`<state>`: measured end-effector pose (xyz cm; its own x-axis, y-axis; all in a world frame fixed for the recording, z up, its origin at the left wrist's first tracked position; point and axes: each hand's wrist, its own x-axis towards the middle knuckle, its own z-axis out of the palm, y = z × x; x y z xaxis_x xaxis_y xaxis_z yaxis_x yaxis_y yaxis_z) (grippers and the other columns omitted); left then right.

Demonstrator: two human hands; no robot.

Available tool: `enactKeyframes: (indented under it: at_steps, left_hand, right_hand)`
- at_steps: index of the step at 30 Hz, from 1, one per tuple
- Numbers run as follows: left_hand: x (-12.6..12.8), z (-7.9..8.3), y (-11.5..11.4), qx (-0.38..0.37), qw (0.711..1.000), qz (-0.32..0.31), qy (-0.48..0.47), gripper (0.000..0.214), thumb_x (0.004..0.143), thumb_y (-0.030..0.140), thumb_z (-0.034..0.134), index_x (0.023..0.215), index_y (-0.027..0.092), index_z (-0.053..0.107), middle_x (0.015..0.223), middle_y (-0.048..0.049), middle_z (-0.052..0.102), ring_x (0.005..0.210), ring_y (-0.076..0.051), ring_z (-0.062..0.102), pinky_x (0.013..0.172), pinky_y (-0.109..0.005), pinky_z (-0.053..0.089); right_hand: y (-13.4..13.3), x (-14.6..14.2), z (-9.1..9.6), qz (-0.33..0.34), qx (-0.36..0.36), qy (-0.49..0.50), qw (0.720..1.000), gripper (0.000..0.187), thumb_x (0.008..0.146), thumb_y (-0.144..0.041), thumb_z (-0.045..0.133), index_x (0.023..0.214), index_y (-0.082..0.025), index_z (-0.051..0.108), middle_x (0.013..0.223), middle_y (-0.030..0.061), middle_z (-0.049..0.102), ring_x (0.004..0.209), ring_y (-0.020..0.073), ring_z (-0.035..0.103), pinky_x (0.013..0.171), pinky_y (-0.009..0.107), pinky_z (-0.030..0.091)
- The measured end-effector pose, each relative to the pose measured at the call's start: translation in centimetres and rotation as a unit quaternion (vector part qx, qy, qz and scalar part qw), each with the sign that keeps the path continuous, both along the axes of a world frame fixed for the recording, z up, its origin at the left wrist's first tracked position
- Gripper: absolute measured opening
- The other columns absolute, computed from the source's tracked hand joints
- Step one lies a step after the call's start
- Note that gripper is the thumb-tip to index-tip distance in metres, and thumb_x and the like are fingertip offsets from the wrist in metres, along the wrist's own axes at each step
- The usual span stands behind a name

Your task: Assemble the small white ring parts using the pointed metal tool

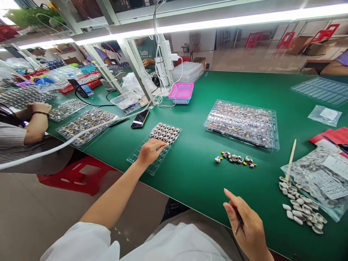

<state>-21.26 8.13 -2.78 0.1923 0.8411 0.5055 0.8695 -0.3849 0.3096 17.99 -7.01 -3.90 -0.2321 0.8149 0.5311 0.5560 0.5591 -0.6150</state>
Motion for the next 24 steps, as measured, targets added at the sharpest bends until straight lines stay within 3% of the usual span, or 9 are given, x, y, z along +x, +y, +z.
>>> enactKeyframes:
  at_steps: [4,10,13,17,20,24]
  left_hand:
    - [-0.1,-1.0,-0.2,-0.008,0.999,-0.032,0.032,0.020,0.093,0.026,0.060,0.092,0.020,0.079,0.095,-0.0080,0.080,0.088,-0.024,0.070,0.085,-0.037,0.055]
    - [1.7,-0.3,-0.8,0.021,0.994,-0.009,0.108,0.026,0.095,0.026,0.055,0.096,0.016,0.079,0.108,-0.0163,0.075,0.102,-0.032,0.065,0.092,-0.049,0.053]
    - [5.7,0.3,-2.0,0.016,0.997,-0.037,0.066,0.026,0.095,0.028,0.057,0.106,0.015,0.076,0.113,-0.0159,0.072,0.107,-0.031,0.064,0.097,-0.047,0.051]
    - [13.1,0.8,-2.8,-0.133,0.976,-0.174,0.001,0.038,0.094,0.037,0.059,0.121,0.012,0.068,0.121,-0.0168,0.070,0.111,-0.030,0.063,0.100,-0.044,0.050]
    - [17.8,1.0,-1.4,-0.263,0.947,-0.166,-0.078,0.049,0.089,0.041,0.065,0.126,0.009,0.064,0.128,-0.0210,0.066,0.121,-0.035,0.059,0.106,-0.048,0.044]
    - [21.1,0.9,1.5,-0.311,0.931,-0.152,-0.118,0.036,0.087,0.039,0.062,0.107,0.010,0.070,0.107,-0.0190,0.072,0.100,-0.033,0.067,0.092,-0.046,0.051]
  right_hand:
    - [0.1,-0.5,0.2,0.001,-0.002,-0.003,1.000,0.041,0.095,-0.012,0.057,0.135,-0.019,0.055,0.071,-0.0005,0.057,0.054,0.0113,0.051,0.050,0.024,0.043]
    - [0.3,0.4,0.2,0.008,-0.025,-0.019,0.999,0.036,0.094,-0.008,0.057,0.127,-0.020,0.059,0.071,-0.0008,0.056,0.057,0.0118,0.048,0.052,0.026,0.040]
    - [0.6,0.6,0.5,-0.008,-0.038,-0.015,0.999,0.033,0.094,-0.007,0.057,0.124,-0.021,0.061,0.073,-0.0003,0.058,0.058,0.0117,0.049,0.054,0.026,0.041]
    - [1.0,-0.4,1.2,0.007,-0.047,-0.005,0.999,0.032,0.094,-0.007,0.056,0.122,-0.020,0.061,0.075,0.0005,0.059,0.060,0.0118,0.052,0.057,0.026,0.043]
    - [0.8,-1.6,1.3,0.035,-0.042,-0.002,0.999,0.030,0.094,-0.007,0.056,0.120,-0.020,0.062,0.073,0.0004,0.059,0.060,0.0123,0.052,0.055,0.026,0.041]
    - [0.0,-2.2,1.0,0.040,-0.048,0.014,0.998,0.030,0.094,-0.007,0.055,0.119,-0.020,0.062,0.070,-0.0010,0.056,0.057,0.0119,0.049,0.052,0.025,0.039]
